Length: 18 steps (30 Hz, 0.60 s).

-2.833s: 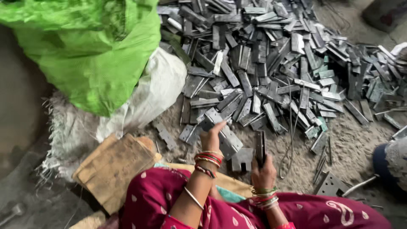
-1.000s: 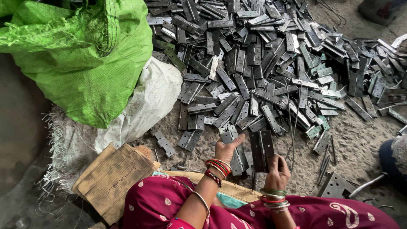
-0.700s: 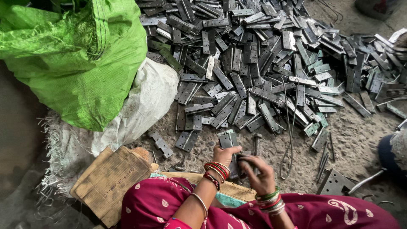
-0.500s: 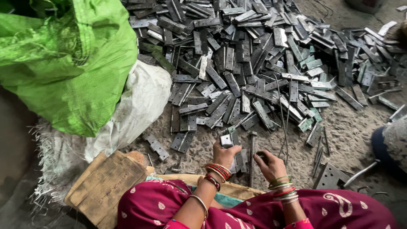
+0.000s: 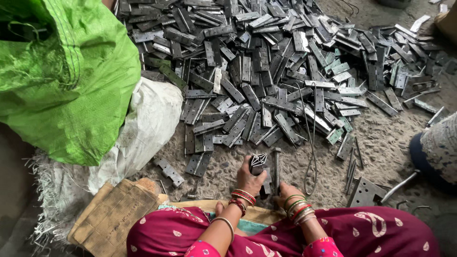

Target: The person sits on the ground and repeatedly picks up small metal plates, aligns them, and uses a hammer to drive a pin or rivet through them. The assembled parts are then placed into a nearby bucket.

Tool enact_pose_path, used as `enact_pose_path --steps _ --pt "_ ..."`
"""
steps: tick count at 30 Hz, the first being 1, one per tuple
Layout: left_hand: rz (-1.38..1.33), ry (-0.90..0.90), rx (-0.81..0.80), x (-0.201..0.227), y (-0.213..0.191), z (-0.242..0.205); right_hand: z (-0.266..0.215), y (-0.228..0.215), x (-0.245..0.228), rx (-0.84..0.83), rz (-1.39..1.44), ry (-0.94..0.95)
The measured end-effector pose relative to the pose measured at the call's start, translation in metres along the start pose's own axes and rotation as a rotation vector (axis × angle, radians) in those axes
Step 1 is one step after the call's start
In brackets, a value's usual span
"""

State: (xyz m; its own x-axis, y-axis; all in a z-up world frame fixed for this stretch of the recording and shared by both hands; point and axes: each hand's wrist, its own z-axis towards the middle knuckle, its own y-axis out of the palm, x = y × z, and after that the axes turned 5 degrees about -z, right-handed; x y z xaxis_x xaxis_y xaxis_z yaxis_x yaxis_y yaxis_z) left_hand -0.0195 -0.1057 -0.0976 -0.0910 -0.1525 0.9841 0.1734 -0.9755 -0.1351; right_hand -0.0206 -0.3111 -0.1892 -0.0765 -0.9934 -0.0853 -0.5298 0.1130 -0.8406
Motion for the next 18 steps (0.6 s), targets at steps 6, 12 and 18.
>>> enact_pose_path --steps 6,12,18 --pt "-0.070 0.171 -0.062 -0.004 0.013 -0.015 -0.001 0.008 -0.005 0.094 0.000 -0.037" --pt "0.015 0.103 -0.027 -0.004 0.009 -0.010 0.000 0.005 -0.001 0.094 0.028 0.055" --pt "0.043 0.100 -0.026 -0.008 0.011 -0.011 -0.001 0.004 0.002 0.183 0.382 0.193"
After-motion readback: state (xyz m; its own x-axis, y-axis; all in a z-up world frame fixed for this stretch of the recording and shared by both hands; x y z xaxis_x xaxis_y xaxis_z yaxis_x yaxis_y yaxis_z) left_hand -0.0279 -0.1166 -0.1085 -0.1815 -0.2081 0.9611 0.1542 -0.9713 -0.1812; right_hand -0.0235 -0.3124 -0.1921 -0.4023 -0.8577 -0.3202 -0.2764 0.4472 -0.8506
